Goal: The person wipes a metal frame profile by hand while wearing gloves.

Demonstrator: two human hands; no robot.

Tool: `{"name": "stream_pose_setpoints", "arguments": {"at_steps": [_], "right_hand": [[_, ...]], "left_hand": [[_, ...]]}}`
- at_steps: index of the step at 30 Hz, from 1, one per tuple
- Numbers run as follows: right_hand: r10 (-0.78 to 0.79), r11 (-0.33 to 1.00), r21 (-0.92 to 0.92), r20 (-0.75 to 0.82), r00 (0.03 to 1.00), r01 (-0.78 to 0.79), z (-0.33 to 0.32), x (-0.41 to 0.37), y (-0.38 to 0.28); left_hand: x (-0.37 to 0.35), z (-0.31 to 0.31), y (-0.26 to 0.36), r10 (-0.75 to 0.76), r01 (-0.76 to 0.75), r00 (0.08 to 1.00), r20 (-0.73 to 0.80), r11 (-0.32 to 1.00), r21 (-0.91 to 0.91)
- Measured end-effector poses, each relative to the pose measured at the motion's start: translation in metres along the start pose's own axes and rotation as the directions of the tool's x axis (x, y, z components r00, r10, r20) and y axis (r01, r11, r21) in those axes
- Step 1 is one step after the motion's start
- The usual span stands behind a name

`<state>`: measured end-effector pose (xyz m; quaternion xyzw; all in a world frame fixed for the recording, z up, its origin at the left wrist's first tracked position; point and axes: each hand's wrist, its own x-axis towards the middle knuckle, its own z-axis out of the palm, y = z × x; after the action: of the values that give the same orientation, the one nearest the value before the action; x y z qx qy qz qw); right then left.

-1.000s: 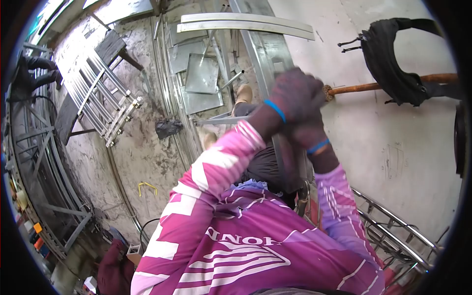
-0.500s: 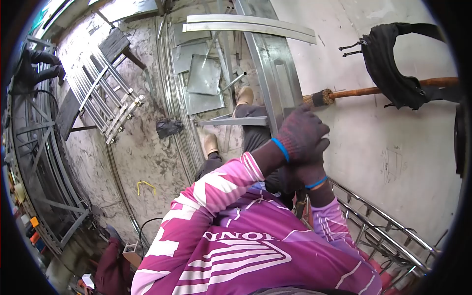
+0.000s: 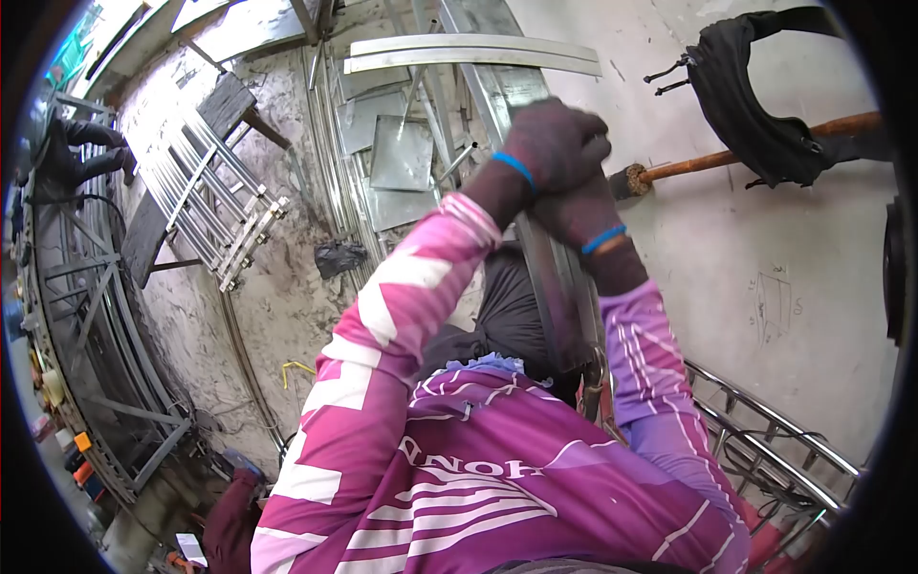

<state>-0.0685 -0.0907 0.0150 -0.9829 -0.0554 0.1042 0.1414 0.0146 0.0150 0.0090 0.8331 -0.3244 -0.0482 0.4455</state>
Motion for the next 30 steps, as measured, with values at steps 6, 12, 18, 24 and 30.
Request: {"name": "stream_pose_setpoints", "arguments": {"at_steps": [6,12,18,24,30], "right_hand": [[-0.141,0.990,-0.027,-0.056,0.988,0.140,0.048,-0.131,0.023],[-0.043,0.999,0.028,-0.106,0.993,0.046,0.039,-0.112,0.012],[0.054,0.993,-0.113,0.093,0.994,-0.044,-0.002,0.004,0.004],[-0.015,0.998,-0.058,-0.047,0.999,0.012,0.012,-0.049,0.007],[0.004,0.977,-0.211,0.044,0.999,0.005,0.025,-0.155,0.005]], "left_hand": [[-0.078,0.048,0.055,0.242,-0.242,0.968,0.073,0.970,-0.004],[-0.065,0.047,0.044,0.263,-0.260,0.960,0.093,0.965,-0.040],[0.007,0.014,-0.007,-0.054,0.046,0.998,-0.039,0.983,-0.179],[-0.035,0.031,0.023,0.038,-0.046,0.996,-0.080,0.993,-0.104],[-0.091,0.060,0.068,0.193,-0.184,0.970,0.147,0.980,-0.077]]}}
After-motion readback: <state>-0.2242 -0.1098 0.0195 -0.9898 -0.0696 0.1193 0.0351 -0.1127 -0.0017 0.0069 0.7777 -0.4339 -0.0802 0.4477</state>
